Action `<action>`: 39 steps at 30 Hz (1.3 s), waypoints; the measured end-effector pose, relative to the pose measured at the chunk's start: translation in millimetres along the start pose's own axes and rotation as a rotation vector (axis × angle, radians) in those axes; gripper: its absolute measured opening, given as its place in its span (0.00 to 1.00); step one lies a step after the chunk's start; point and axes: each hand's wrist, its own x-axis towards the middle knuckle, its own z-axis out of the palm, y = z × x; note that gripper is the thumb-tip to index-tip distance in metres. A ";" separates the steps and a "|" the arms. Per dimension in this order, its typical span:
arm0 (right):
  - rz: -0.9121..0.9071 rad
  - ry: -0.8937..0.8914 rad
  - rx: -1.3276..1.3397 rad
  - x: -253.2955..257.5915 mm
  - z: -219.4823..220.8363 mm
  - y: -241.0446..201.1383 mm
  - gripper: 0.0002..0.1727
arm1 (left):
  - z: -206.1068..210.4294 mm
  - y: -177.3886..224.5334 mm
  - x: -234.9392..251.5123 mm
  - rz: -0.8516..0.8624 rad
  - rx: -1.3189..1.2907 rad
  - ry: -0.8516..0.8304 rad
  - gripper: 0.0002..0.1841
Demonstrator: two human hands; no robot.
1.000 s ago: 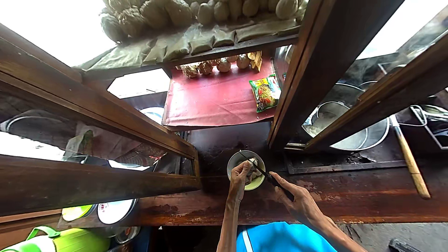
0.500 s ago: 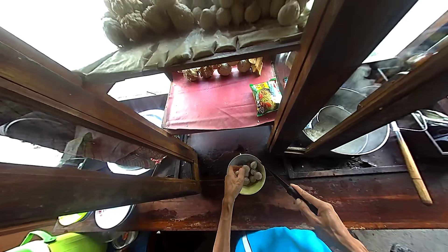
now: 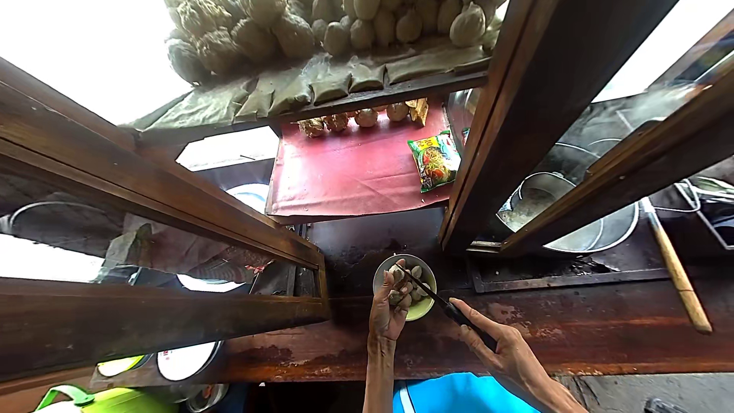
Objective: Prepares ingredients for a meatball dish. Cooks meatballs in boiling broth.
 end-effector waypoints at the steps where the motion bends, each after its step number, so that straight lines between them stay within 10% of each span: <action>1: -0.012 0.011 -0.023 -0.4 0.5 -0.6 0.26 | 5.5 -2.1 -0.8 0.016 -0.010 0.033 0.18; 6: -0.064 0.081 -0.139 -1.6 4.7 4.6 0.26 | 25.3 -7.1 -2.8 0.070 0.221 0.240 0.18; 39: 0.021 -0.022 -0.111 -6.2 3.8 10.9 0.27 | 10.7 -12.3 6.3 0.308 0.486 0.226 0.16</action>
